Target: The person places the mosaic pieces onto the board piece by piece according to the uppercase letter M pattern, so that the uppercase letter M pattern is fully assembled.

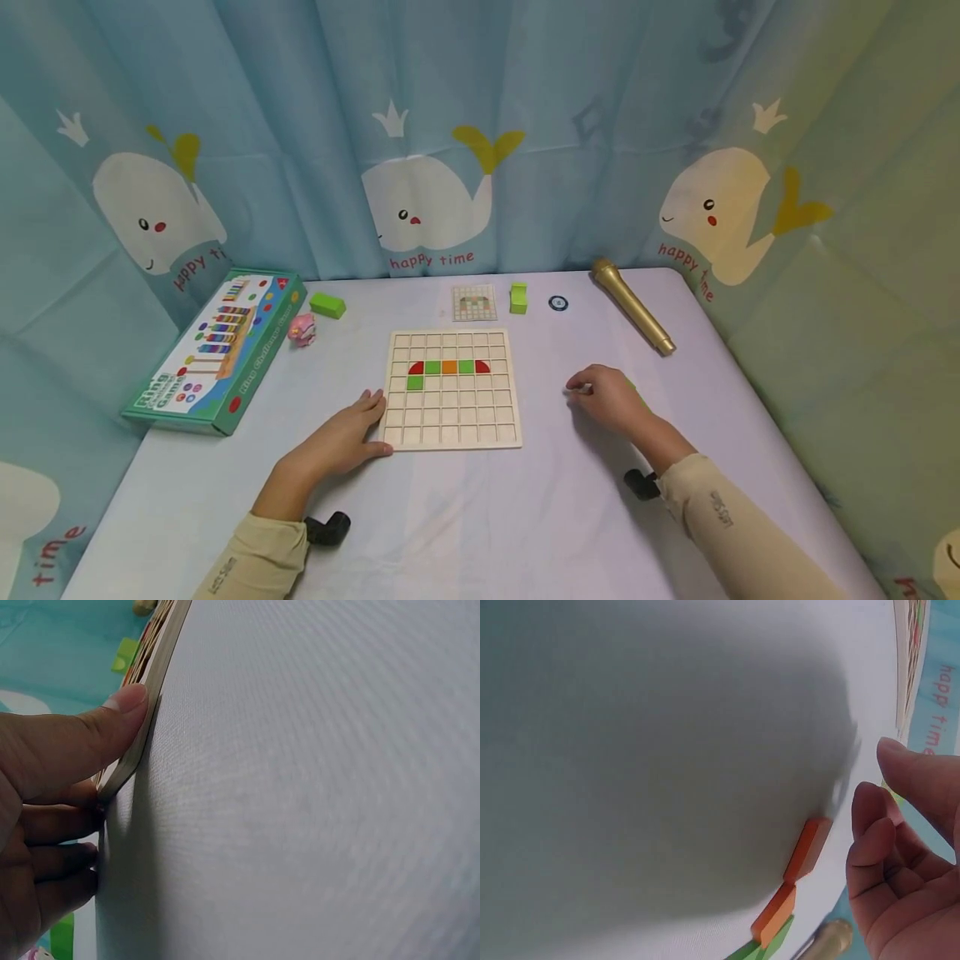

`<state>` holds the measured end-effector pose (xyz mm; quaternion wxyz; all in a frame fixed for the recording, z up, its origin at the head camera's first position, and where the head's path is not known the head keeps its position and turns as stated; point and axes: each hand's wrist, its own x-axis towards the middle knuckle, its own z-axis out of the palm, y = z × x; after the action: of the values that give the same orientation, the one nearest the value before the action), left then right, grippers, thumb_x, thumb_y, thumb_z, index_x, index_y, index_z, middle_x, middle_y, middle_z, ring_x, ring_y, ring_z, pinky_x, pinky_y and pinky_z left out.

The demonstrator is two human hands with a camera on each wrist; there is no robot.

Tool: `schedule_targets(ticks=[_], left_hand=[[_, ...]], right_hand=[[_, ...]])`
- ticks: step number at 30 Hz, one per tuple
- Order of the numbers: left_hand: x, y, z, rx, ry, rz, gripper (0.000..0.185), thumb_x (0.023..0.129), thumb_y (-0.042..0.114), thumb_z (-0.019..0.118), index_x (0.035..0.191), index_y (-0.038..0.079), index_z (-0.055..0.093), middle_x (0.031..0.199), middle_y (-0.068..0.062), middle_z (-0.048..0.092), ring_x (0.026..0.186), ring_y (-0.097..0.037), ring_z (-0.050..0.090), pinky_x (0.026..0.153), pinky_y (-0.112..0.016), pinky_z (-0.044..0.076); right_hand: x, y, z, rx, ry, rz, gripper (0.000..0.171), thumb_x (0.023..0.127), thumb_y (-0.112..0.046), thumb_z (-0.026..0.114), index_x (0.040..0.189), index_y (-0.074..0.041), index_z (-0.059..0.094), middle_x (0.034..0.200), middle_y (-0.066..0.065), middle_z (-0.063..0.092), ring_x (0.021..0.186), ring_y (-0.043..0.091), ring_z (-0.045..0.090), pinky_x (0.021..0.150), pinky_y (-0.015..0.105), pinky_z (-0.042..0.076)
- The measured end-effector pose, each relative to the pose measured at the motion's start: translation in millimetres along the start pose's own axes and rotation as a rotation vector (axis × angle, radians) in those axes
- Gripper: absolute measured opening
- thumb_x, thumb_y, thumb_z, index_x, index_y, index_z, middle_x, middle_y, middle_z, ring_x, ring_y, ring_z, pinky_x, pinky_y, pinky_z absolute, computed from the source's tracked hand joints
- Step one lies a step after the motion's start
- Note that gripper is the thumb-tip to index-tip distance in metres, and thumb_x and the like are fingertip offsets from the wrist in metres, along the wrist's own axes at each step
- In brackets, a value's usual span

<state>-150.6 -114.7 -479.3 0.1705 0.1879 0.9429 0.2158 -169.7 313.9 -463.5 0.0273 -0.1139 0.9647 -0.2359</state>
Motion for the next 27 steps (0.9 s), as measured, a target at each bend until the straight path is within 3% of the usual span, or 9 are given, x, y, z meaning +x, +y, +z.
schedule_targets(ticks=[13,27], left_hand=[[0.9,-2.3,2.6,-0.001,0.009,0.0,0.085,0.089,0.034,0.077,0.153,-0.005,0.036,0.162,-0.017,0.027,0.151,-0.034,0.019,0.119,-0.048,0.025],[0.4,-2.5,2.7,-0.007,0.014,0.001,0.085,0.089,0.034,0.077,0.153,-0.004,0.035,0.163,-0.017,0.027,0.152,-0.033,0.018,0.119,-0.048,0.026]], right_hand=[[-7.2,13.5,-6.6,0.013,-0.09,0.031,0.024,0.085,-0.004,0.078,0.108,0.001,0.074,0.107,0.017,0.069,0.09,0.03,0.066,0.073,0.041,0.054],[-9.8,22.0,-15.9,0.015,-0.127,0.037,0.026,0.08,-0.002,0.082,0.105,0.0,0.076,0.103,0.015,0.07,0.092,0.03,0.064,0.078,0.045,0.052]])
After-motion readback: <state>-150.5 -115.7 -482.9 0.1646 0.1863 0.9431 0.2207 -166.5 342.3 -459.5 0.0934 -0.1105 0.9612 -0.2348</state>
